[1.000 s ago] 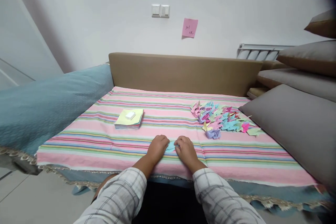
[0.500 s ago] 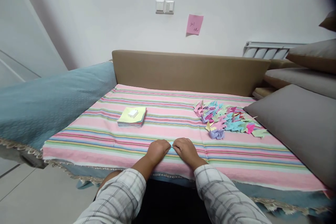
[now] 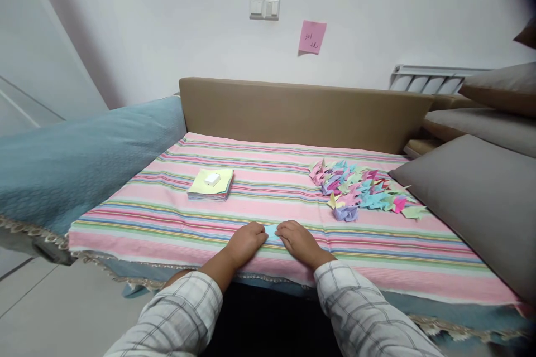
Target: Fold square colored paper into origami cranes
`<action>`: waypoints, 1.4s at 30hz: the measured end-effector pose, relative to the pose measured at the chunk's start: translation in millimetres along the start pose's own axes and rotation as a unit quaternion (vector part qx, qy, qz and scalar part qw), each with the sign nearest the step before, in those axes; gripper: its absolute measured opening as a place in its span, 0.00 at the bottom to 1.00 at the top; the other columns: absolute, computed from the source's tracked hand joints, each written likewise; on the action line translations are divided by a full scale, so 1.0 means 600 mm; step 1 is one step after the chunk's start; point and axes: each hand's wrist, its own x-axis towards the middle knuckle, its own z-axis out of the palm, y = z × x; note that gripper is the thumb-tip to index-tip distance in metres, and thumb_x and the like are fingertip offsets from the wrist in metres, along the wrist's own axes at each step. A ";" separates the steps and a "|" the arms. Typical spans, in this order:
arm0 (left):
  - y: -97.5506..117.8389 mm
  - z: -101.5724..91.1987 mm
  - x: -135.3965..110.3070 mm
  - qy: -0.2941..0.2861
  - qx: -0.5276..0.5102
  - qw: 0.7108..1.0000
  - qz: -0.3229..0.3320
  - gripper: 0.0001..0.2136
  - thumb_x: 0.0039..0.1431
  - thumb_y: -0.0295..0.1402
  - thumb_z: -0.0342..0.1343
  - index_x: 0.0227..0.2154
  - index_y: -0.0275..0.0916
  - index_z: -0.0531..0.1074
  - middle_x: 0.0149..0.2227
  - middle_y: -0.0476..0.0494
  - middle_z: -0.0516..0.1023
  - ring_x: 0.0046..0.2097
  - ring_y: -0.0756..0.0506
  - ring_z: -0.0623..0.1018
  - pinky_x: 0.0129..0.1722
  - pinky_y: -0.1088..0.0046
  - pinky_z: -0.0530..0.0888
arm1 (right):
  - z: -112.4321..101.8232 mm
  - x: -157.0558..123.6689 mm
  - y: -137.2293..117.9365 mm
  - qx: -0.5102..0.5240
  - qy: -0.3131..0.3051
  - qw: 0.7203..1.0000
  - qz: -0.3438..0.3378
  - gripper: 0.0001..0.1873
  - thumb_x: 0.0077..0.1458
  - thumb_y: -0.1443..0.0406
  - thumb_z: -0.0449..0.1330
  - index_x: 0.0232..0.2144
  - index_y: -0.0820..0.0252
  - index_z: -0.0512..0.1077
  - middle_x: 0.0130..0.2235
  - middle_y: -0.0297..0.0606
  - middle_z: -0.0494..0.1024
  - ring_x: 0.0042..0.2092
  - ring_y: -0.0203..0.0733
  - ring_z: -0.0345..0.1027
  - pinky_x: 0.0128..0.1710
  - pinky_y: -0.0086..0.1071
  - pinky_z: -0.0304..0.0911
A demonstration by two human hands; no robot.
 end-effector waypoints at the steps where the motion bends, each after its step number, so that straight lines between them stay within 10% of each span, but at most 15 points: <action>1: -0.002 -0.004 -0.003 -0.008 0.019 1.000 0.001 0.12 0.63 0.31 0.45 0.39 0.41 0.73 0.41 0.46 0.74 0.44 0.45 0.69 0.45 0.71 0.65 | 0.000 -0.001 0.000 -0.001 0.000 1.000 -0.001 0.12 0.57 0.71 0.51 0.40 0.58 0.72 0.40 0.40 0.74 0.43 0.41 0.64 0.43 0.36 0.63; 7: -0.005 -0.021 -0.027 -0.014 0.033 0.999 -0.030 0.08 0.60 0.30 0.49 0.35 0.42 0.73 0.38 0.47 0.74 0.42 0.45 0.70 0.41 0.71 0.66 | 0.001 -0.004 -0.003 -0.012 -0.004 1.000 0.001 0.14 0.56 0.74 0.51 0.41 0.58 0.72 0.40 0.40 0.73 0.43 0.41 0.63 0.44 0.36 0.62; 14: -0.006 -0.011 -0.028 0.115 -0.062 0.987 -0.091 0.08 0.57 0.30 0.52 0.40 0.40 0.71 0.38 0.44 0.75 0.41 0.46 0.72 0.43 0.71 0.68 | 0.003 -0.006 -0.006 -0.037 -0.013 0.999 0.005 0.16 0.56 0.72 0.51 0.44 0.55 0.71 0.41 0.39 0.73 0.43 0.41 0.63 0.44 0.35 0.61; 22: -0.013 -0.017 -0.010 0.059 -0.033 0.997 -0.045 0.09 0.60 0.30 0.49 0.31 0.40 0.75 0.33 0.45 0.74 0.38 0.46 0.72 0.39 0.71 0.67 | 0.003 -0.009 -0.006 -0.040 -0.012 0.999 0.000 0.19 0.57 0.72 0.51 0.49 0.52 0.69 0.43 0.40 0.73 0.44 0.41 0.63 0.45 0.35 0.61; 31: -0.001 -0.023 -0.014 0.047 -0.153 0.970 -0.184 0.16 0.58 0.47 0.48 0.27 0.41 0.70 0.28 0.51 0.70 0.34 0.48 0.71 0.33 0.74 0.64 | 0.010 -0.014 -0.004 -0.076 -0.023 0.997 0.001 0.19 0.58 0.70 0.52 0.49 0.47 0.70 0.45 0.39 0.72 0.45 0.42 0.62 0.46 0.36 0.60; 42: -0.025 -0.016 -0.043 0.062 -0.019 0.994 -0.093 0.09 0.60 0.31 0.48 0.31 0.40 0.74 0.34 0.46 0.72 0.40 0.46 0.69 0.40 0.71 0.65 | 0.012 -0.014 -0.004 -0.070 -0.019 0.997 0.000 0.18 0.59 0.70 0.52 0.49 0.48 0.70 0.45 0.40 0.72 0.45 0.42 0.62 0.46 0.36 0.60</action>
